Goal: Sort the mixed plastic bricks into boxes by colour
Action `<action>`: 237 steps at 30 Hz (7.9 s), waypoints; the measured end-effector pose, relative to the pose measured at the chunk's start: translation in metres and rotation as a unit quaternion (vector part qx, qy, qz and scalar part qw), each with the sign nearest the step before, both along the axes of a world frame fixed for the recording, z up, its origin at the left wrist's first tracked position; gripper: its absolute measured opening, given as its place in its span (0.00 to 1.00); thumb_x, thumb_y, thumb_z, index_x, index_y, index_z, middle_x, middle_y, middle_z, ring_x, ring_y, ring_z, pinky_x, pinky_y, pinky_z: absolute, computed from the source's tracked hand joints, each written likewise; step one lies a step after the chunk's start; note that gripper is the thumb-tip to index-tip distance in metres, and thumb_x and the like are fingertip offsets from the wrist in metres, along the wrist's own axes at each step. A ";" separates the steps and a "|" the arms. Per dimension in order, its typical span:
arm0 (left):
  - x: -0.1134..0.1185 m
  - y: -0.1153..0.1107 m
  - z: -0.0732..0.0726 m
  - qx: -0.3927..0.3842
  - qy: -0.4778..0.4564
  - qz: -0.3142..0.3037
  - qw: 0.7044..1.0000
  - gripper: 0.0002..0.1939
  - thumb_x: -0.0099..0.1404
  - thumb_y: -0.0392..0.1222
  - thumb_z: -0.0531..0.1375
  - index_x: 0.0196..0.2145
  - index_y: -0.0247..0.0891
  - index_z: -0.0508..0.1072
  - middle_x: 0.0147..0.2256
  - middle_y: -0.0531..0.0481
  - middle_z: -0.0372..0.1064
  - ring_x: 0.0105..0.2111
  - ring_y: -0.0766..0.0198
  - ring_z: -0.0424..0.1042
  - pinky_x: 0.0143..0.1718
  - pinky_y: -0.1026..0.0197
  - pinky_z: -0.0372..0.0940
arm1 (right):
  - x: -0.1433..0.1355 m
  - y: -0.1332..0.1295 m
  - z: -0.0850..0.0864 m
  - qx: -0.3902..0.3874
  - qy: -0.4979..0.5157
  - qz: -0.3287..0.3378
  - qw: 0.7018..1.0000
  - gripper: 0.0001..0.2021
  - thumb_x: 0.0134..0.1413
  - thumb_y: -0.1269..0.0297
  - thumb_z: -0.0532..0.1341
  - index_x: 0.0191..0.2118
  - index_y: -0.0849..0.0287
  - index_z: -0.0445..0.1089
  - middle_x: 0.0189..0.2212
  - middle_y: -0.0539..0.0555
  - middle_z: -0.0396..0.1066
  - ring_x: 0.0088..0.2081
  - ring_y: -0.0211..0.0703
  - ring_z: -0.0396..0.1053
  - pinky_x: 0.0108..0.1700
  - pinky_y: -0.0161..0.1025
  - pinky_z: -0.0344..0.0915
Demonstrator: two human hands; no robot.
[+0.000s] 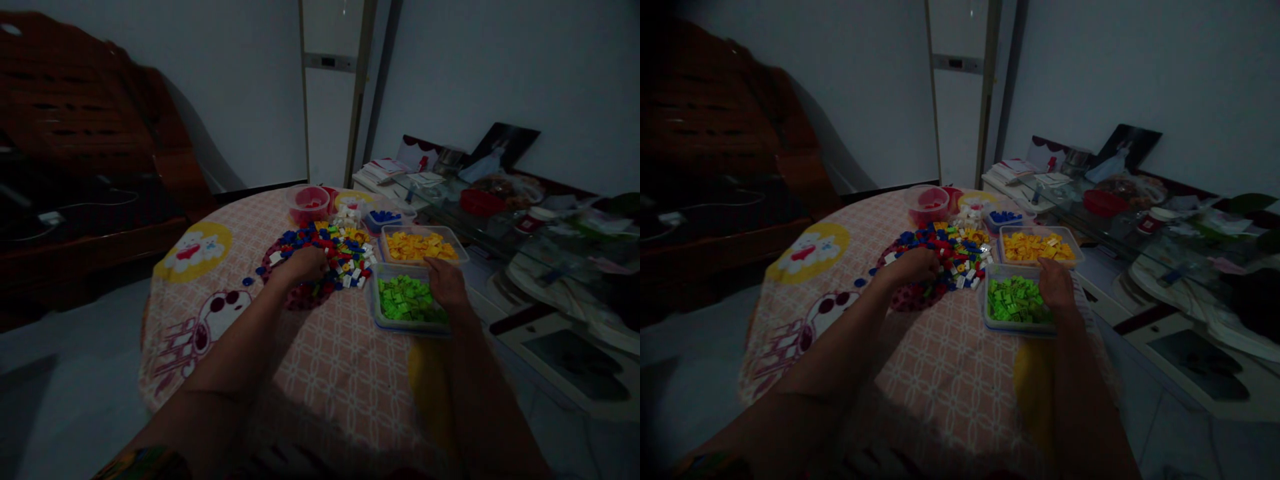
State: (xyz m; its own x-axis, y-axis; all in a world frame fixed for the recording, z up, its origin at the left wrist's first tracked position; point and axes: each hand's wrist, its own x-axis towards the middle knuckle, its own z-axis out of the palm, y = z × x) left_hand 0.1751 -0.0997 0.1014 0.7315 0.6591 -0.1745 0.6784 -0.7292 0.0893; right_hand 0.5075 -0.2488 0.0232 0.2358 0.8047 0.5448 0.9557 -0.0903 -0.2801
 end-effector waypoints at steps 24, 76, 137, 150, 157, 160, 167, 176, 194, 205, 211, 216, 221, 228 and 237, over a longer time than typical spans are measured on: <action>0.000 -0.013 -0.007 0.031 0.061 0.044 0.997 0.17 0.61 0.32 0.56 0.45 0.34 0.79 0.43 0.33 0.77 0.46 0.47 0.76 0.44 0.56 0.70 | 0.001 -0.002 0.001 -0.009 -0.041 0.004 0.999 0.20 0.59 0.65 0.50 0.49 0.62 0.75 0.47 0.64 0.77 0.50 0.57 0.73 0.56 0.57 0.68; 0.000 -0.015 -0.007 -0.030 0.099 -0.014 0.995 0.15 0.51 0.39 0.67 0.39 0.35 0.80 0.40 0.39 0.78 0.40 0.52 0.76 0.38 0.60 0.69 | 0.002 -0.002 -0.002 -0.019 -0.032 -0.005 0.999 0.18 0.57 0.62 0.52 0.47 0.62 0.76 0.48 0.65 0.76 0.52 0.58 0.72 0.58 0.57 0.67; 0.003 0.000 -0.027 0.029 -0.097 0.003 0.995 0.13 0.58 0.32 0.57 0.38 0.37 0.81 0.39 0.45 0.78 0.39 0.59 0.74 0.39 0.64 0.65 | -0.002 -0.003 0.000 -0.031 -0.035 -0.014 0.999 0.19 0.56 0.63 0.53 0.47 0.61 0.76 0.48 0.65 0.76 0.52 0.58 0.72 0.57 0.57 0.67; 0.006 -0.001 -0.032 0.039 -0.055 0.006 0.998 0.13 0.57 0.33 0.58 0.38 0.38 0.80 0.37 0.44 0.77 0.39 0.57 0.75 0.36 0.64 0.65 | 0.001 -0.003 -0.001 -0.027 -0.035 -0.004 0.999 0.19 0.57 0.62 0.52 0.47 0.60 0.76 0.49 0.65 0.75 0.53 0.58 0.71 0.59 0.58 0.65; 0.009 -0.006 -0.028 0.035 -0.039 0.010 0.999 0.12 0.58 0.33 0.57 0.36 0.35 0.80 0.37 0.42 0.77 0.38 0.57 0.75 0.36 0.64 0.65 | 0.001 -0.003 0.001 -0.037 -0.031 -0.001 0.999 0.18 0.57 0.64 0.53 0.47 0.59 0.76 0.49 0.64 0.76 0.53 0.58 0.72 0.58 0.59 0.66; 0.008 -0.003 -0.031 0.020 -0.048 0.001 0.999 0.11 0.57 0.32 0.58 0.36 0.37 0.80 0.36 0.44 0.78 0.37 0.58 0.75 0.35 0.64 0.65 | 0.001 -0.003 0.001 -0.035 -0.034 0.001 0.999 0.17 0.57 0.64 0.53 0.47 0.60 0.76 0.48 0.64 0.76 0.53 0.58 0.72 0.58 0.58 0.66; 0.005 0.005 -0.035 -0.014 -0.142 -0.022 0.990 0.10 0.56 0.32 0.61 0.35 0.36 0.80 0.35 0.46 0.78 0.35 0.60 0.74 0.35 0.64 0.63 | 0.002 -0.003 -0.001 -0.038 -0.034 -0.001 0.999 0.17 0.58 0.64 0.53 0.46 0.62 0.76 0.49 0.66 0.75 0.53 0.60 0.71 0.58 0.61 0.65; 0.039 -0.040 -0.029 -0.159 -0.400 -0.086 0.899 0.06 0.61 0.34 0.61 0.35 0.33 0.79 0.28 0.51 0.75 0.30 0.67 0.72 0.33 0.68 0.62 | -0.004 -0.004 0.006 -0.074 -0.031 -0.020 0.997 0.17 0.59 0.65 0.54 0.48 0.64 0.76 0.51 0.66 0.74 0.55 0.58 0.70 0.60 0.57 0.64; 0.011 0.004 -0.038 -0.029 -0.297 -0.024 0.954 0.07 0.59 0.35 0.61 0.33 0.34 0.80 0.30 0.49 0.77 0.31 0.64 0.73 0.35 0.65 0.63 | 0.000 -0.003 -0.001 -0.048 -0.033 -0.013 0.998 0.18 0.58 0.63 0.53 0.46 0.63 0.76 0.50 0.66 0.75 0.54 0.59 0.71 0.59 0.59 0.64; 0.005 0.003 -0.037 0.046 -0.087 0.001 0.995 0.15 0.58 0.33 0.59 0.41 0.41 0.82 0.40 0.46 0.79 0.41 0.57 0.75 0.38 0.63 0.65 | -0.004 -0.003 0.004 -0.061 -0.038 -0.017 0.997 0.18 0.57 0.64 0.53 0.46 0.64 0.77 0.50 0.67 0.75 0.54 0.59 0.71 0.59 0.57 0.64; 0.005 0.007 -0.044 0.030 -0.088 -0.046 0.995 0.16 0.59 0.34 0.59 0.42 0.44 0.81 0.41 0.48 0.79 0.42 0.56 0.75 0.37 0.63 0.65 | -0.004 -0.004 0.005 -0.072 -0.044 -0.025 0.996 0.17 0.59 0.65 0.53 0.46 0.64 0.76 0.51 0.66 0.74 0.54 0.57 0.71 0.59 0.56 0.64; 0.007 0.005 -0.044 0.031 -0.075 -0.037 0.996 0.15 0.58 0.33 0.59 0.40 0.42 0.81 0.41 0.47 0.78 0.41 0.57 0.75 0.37 0.64 0.65 | -0.004 -0.004 0.004 -0.060 -0.044 -0.014 0.997 0.17 0.59 0.65 0.53 0.46 0.63 0.76 0.50 0.67 0.75 0.54 0.59 0.71 0.59 0.58 0.64; 0.006 0.007 -0.045 0.019 -0.101 -0.037 0.994 0.10 0.57 0.34 0.62 0.36 0.38 0.80 0.38 0.45 0.78 0.39 0.58 0.75 0.34 0.64 0.63 | -0.005 -0.004 0.005 -0.063 -0.041 -0.020 0.997 0.17 0.58 0.65 0.53 0.46 0.63 0.76 0.51 0.66 0.74 0.54 0.59 0.70 0.59 0.58 0.64; 0.007 0.008 -0.042 -0.083 -0.283 -0.038 0.955 0.05 0.57 0.35 0.62 0.32 0.34 0.77 0.29 0.51 0.75 0.29 0.66 0.72 0.31 0.67 0.60 | -0.006 -0.005 0.007 -0.071 -0.043 -0.019 0.996 0.18 0.58 0.65 0.52 0.46 0.64 0.76 0.51 0.66 0.75 0.54 0.58 0.71 0.59 0.57 0.65; 0.042 -0.035 -0.046 -0.301 -0.459 -0.091 0.831 0.10 0.62 0.42 0.60 0.38 0.32 0.76 0.24 0.53 0.69 0.23 0.70 0.66 0.27 0.68 0.60 | -0.001 -0.004 0.004 -0.050 -0.031 -0.005 0.998 0.18 0.57 0.63 0.53 0.45 0.62 0.77 0.49 0.66 0.76 0.53 0.60 0.72 0.58 0.61 0.65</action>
